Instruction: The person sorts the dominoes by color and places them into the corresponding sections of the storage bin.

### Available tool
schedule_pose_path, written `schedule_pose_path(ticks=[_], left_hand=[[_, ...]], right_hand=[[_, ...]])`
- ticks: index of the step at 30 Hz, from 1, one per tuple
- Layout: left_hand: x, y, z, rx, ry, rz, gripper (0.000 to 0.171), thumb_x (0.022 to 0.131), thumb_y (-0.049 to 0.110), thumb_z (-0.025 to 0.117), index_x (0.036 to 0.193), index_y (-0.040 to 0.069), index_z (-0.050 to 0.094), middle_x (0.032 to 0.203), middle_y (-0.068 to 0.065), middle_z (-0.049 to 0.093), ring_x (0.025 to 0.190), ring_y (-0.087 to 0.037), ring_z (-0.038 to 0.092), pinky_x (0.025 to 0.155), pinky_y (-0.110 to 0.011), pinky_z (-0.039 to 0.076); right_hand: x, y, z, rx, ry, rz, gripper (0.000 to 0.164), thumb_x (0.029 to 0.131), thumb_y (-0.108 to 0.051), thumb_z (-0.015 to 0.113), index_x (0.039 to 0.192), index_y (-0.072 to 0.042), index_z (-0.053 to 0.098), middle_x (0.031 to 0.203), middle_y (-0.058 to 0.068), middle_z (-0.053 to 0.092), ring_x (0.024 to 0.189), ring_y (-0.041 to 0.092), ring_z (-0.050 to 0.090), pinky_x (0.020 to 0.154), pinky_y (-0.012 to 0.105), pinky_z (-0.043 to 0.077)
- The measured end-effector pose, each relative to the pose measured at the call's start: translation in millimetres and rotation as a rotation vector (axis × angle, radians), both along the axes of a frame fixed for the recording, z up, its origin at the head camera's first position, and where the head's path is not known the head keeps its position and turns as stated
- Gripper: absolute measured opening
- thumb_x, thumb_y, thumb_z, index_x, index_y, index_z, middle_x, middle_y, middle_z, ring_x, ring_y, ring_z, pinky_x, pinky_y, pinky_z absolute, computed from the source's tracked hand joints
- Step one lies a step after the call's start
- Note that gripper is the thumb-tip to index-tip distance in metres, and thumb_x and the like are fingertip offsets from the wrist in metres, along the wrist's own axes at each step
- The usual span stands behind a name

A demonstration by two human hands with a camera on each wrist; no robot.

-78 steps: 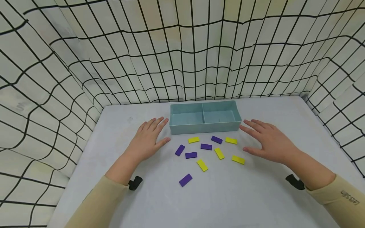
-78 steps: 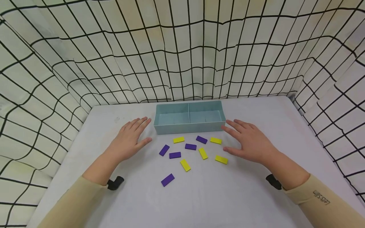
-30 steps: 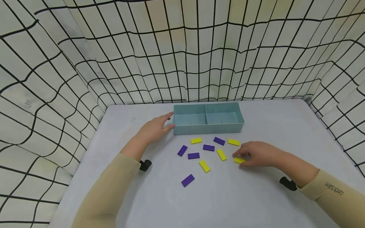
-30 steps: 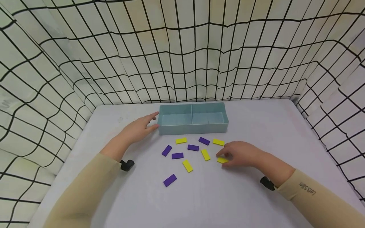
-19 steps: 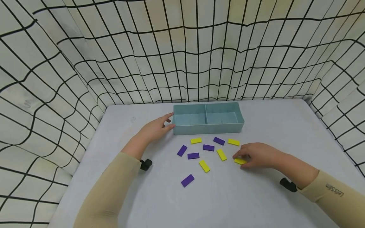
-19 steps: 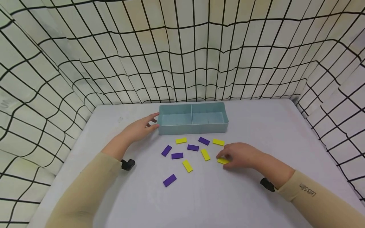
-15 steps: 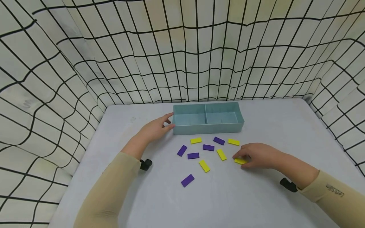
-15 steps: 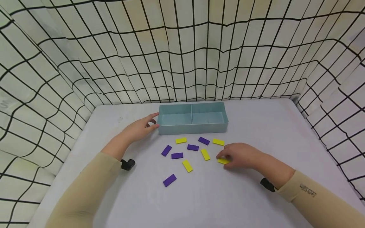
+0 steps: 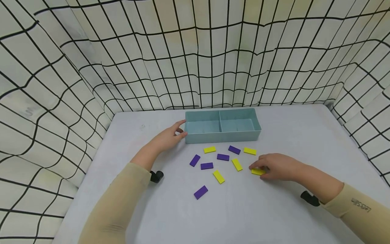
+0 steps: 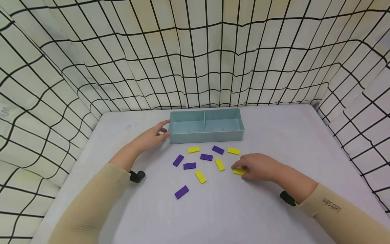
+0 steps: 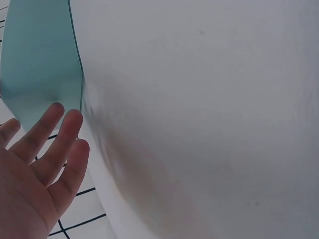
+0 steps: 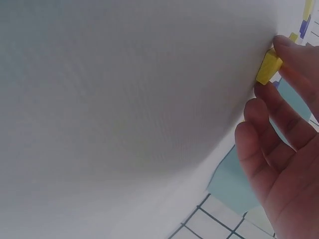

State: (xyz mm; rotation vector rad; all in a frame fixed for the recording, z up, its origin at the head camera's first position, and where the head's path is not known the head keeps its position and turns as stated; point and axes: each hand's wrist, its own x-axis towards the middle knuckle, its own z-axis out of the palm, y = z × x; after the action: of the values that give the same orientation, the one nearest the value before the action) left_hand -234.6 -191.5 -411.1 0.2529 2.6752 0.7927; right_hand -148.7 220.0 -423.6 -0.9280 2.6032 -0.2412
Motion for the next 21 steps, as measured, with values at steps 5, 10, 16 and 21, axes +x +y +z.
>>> schedule_pose_path(ticks=[5,10,16,21], left_hand=[[-2.3,-0.4,-3.1,0.067,-0.055,0.021,0.067,0.102,0.050,0.048,0.157,0.042,0.010,0.142,-0.008,0.050,0.113,-0.025,0.061,0.106,-0.056,0.036],[-4.5,-4.0,-5.0,0.086,-0.074,0.021,0.068,0.101,0.051,0.048,0.157,0.043,0.009,0.141,-0.009,0.051,0.108,-0.024,0.062,0.105,-0.057,0.036],[-6.7,-3.9,-5.0,0.084,-0.074,0.016,0.069,0.101,0.051,0.049,0.157,0.043,0.010,0.141,-0.008,0.051,0.108,-0.024,0.063,0.103,-0.055,0.038],[-6.6,-2.6,-3.1,0.079,-0.077,0.009,0.070,0.101,0.050,0.050,0.157,0.042,0.009,0.141,-0.008,0.050,0.108,-0.024,0.063,0.103,-0.055,0.038]], right_hand=[[1.1,2.5,0.3,-0.005,0.003,-0.002,0.037,0.083,-0.020,0.079,0.119,-0.028,0.072,0.087,-0.019,0.055,0.079,0.004,0.051,0.076,0.030,0.050],[-1.3,3.1,1.0,-0.010,0.002,-0.004,0.036,0.084,-0.018,0.078,0.118,-0.028,0.072,0.087,-0.019,0.056,0.080,0.005,0.052,0.077,0.030,0.050],[-5.8,1.7,2.8,-0.021,0.013,0.017,0.035,0.085,-0.018,0.078,0.118,-0.027,0.073,0.095,-0.017,0.060,0.087,0.006,0.056,0.085,0.035,0.052],[-10.8,0.1,8.2,-0.013,0.031,0.015,0.035,0.085,-0.019,0.078,0.119,-0.027,0.073,0.099,-0.015,0.062,0.093,0.009,0.058,0.088,0.037,0.052]])
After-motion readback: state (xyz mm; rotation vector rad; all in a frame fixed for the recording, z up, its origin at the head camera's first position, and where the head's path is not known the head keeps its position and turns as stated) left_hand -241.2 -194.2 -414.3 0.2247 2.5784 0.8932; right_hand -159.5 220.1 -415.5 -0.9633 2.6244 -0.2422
